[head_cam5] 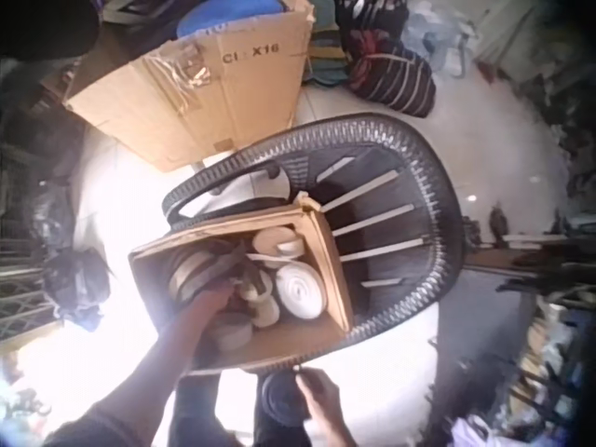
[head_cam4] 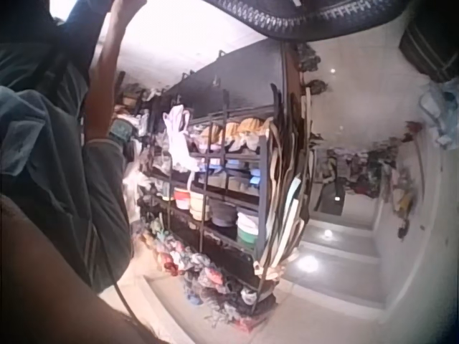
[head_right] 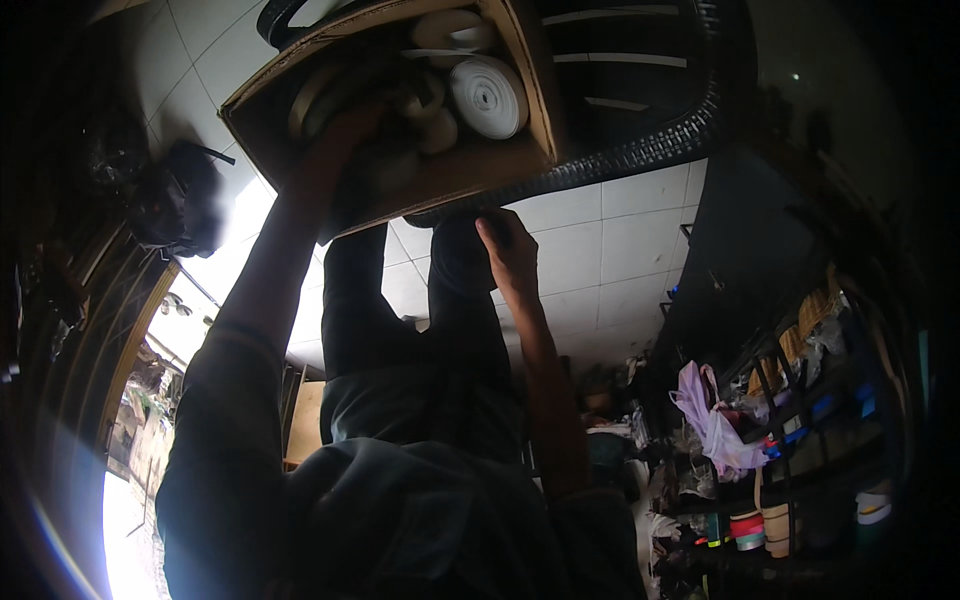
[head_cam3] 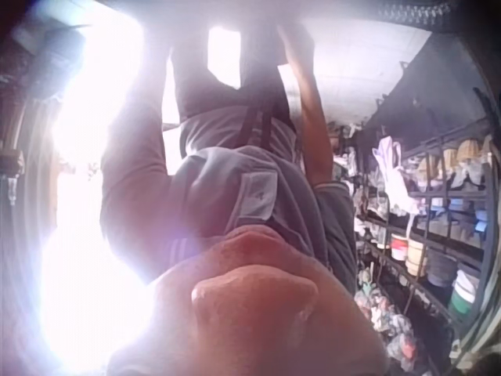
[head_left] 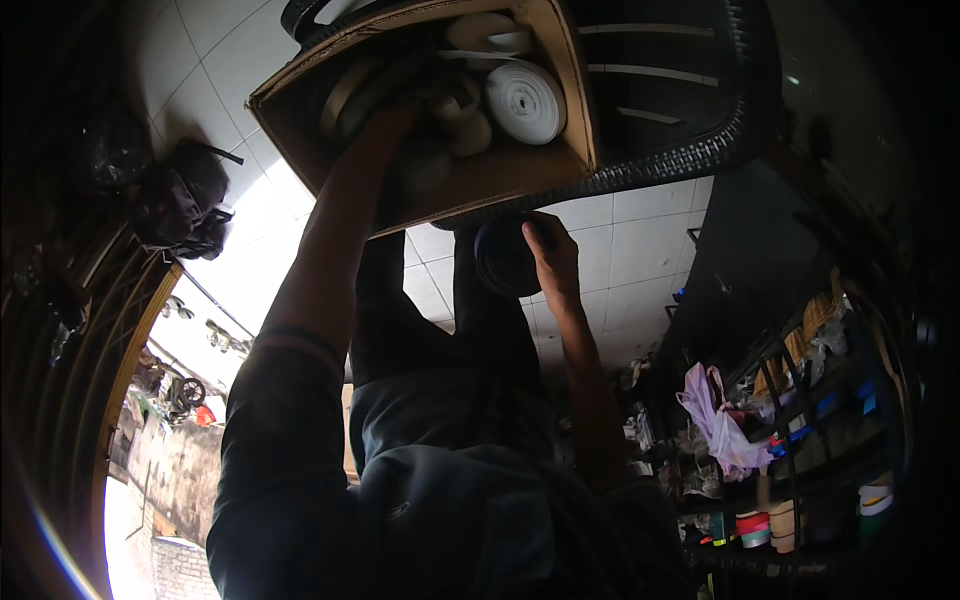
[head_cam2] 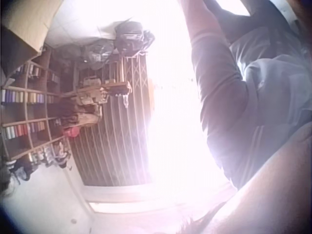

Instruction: The person takes rolls of webbing and fabric caps from boxes and places them onto metal shelves, occasionally rearranging items already on the shelves.

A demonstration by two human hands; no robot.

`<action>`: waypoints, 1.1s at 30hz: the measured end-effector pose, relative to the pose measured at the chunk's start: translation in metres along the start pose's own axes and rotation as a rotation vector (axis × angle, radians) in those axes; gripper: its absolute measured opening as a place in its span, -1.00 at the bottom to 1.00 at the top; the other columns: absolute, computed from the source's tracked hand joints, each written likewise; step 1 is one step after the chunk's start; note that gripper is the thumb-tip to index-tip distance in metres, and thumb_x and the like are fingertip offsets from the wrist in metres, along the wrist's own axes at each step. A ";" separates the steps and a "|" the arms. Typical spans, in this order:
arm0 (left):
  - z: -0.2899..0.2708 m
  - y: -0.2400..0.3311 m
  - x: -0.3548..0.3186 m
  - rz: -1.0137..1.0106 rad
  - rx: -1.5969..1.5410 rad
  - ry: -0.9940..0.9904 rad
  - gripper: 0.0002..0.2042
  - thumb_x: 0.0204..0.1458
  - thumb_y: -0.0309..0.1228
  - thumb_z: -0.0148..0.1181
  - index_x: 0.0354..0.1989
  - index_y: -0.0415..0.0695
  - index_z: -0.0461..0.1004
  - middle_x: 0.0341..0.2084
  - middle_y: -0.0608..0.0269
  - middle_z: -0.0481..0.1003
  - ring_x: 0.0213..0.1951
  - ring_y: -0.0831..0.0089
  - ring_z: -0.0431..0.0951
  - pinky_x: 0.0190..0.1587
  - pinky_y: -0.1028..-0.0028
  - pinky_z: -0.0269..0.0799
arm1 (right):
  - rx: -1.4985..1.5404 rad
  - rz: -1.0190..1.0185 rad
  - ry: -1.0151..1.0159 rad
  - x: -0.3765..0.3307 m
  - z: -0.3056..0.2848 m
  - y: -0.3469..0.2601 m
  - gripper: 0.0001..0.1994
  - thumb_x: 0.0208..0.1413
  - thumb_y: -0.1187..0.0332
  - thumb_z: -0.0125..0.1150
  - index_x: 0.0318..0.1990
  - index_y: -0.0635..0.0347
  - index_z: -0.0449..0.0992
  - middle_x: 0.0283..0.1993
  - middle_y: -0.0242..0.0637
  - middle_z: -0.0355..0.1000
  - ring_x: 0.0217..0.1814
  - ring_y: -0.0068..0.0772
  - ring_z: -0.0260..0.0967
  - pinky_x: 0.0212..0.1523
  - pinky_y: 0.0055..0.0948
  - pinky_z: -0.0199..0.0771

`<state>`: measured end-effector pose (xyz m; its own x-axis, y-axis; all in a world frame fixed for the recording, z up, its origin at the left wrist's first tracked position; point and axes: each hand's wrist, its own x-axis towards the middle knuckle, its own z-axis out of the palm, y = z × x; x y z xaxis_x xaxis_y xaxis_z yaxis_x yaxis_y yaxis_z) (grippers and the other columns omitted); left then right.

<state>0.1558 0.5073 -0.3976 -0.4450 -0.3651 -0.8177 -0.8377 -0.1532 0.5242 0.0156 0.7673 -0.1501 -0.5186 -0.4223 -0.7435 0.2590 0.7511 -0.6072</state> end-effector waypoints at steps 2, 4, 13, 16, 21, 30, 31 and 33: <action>-0.006 -0.002 -0.001 -0.073 -0.092 -0.046 -0.56 0.20 -0.20 -0.23 0.17 -0.17 0.24 0.14 -0.06 0.25 0.18 0.16 0.24 0.25 0.28 0.09 | 0.014 0.016 -0.024 -0.001 0.000 -0.002 -0.74 0.13 0.28 0.15 -0.12 0.26 0.49 -0.19 -0.25 0.48 -0.12 -0.43 0.39 -0.03 -0.50 0.32; -0.021 -0.007 -0.013 0.286 0.215 -0.070 -0.58 0.18 -0.20 -0.14 0.13 -0.15 0.28 0.08 -0.02 0.32 0.12 0.17 0.31 0.18 0.30 0.18 | 0.004 0.024 -0.025 -0.003 0.001 -0.007 -0.71 0.15 0.23 0.13 -0.10 0.26 0.48 -0.17 -0.23 0.47 -0.10 -0.40 0.38 -0.02 -0.48 0.31; -0.007 0.099 -0.202 0.038 -0.426 -0.151 -0.67 0.04 -0.31 0.16 -0.03 -0.16 0.43 -0.17 0.09 0.51 -0.16 0.36 0.54 -0.10 0.39 0.44 | 0.205 -0.004 0.019 0.001 0.022 -0.017 -0.57 0.19 0.06 0.03 0.03 0.23 0.38 -0.07 -0.13 0.41 0.01 -0.25 0.32 0.05 -0.38 0.24; 0.011 0.133 -0.257 0.118 -0.412 0.047 -0.64 0.00 -0.29 0.23 -0.05 -0.19 0.44 -0.18 0.14 0.52 -0.19 0.48 0.54 -0.20 0.45 0.48 | 0.207 -0.184 -0.135 -0.009 0.050 -0.049 -0.59 0.25 0.12 -0.08 0.09 0.24 0.33 0.04 -0.12 0.36 0.12 -0.22 0.27 0.12 -0.37 0.19; 0.003 0.114 -0.288 0.094 -0.478 0.265 -0.63 -0.06 -0.27 0.29 -0.11 -0.23 0.47 -0.25 0.09 0.54 -0.20 0.44 0.55 -0.22 0.42 0.48 | 0.145 -0.043 -0.266 -0.004 0.063 -0.055 -0.53 0.26 0.07 -0.13 0.08 0.31 0.31 0.03 -0.15 0.33 0.07 -0.30 0.27 0.03 -0.39 0.26; -0.013 0.083 -0.324 0.096 -0.467 0.441 -0.58 -0.05 -0.25 0.27 -0.07 -0.24 0.43 -0.26 -0.02 0.54 -0.21 0.28 0.57 -0.17 0.39 0.48 | -0.720 -0.707 0.185 0.136 0.034 -0.069 -0.36 0.03 0.18 0.20 0.21 0.30 0.15 0.13 0.03 0.24 0.22 -0.01 0.14 0.22 -0.27 0.14; -0.014 0.081 -0.332 0.136 -0.477 0.466 -0.58 -0.04 -0.24 0.26 -0.06 -0.23 0.42 -0.26 -0.02 0.54 -0.21 0.27 0.57 -0.16 0.38 0.47 | -0.853 -0.785 0.297 0.147 0.035 -0.071 -0.35 0.01 0.21 0.22 0.22 0.30 0.14 0.15 0.04 0.23 0.24 0.04 0.11 0.24 -0.24 0.12; -0.014 0.082 -0.347 0.180 -0.468 0.490 -0.58 -0.03 -0.23 0.25 -0.05 -0.22 0.41 -0.25 -0.01 0.54 -0.19 0.25 0.57 -0.15 0.37 0.47 | -0.972 -0.696 0.178 0.160 0.029 -0.066 -0.32 -0.02 0.21 0.24 0.23 0.29 0.13 0.19 0.04 0.17 0.30 0.07 0.02 0.26 -0.18 0.08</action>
<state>0.2459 0.6083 -0.0676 -0.2783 -0.7770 -0.5646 -0.4911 -0.3900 0.7789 -0.0608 0.6356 -0.2370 -0.4283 -0.8696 -0.2456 -0.8017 0.4911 -0.3407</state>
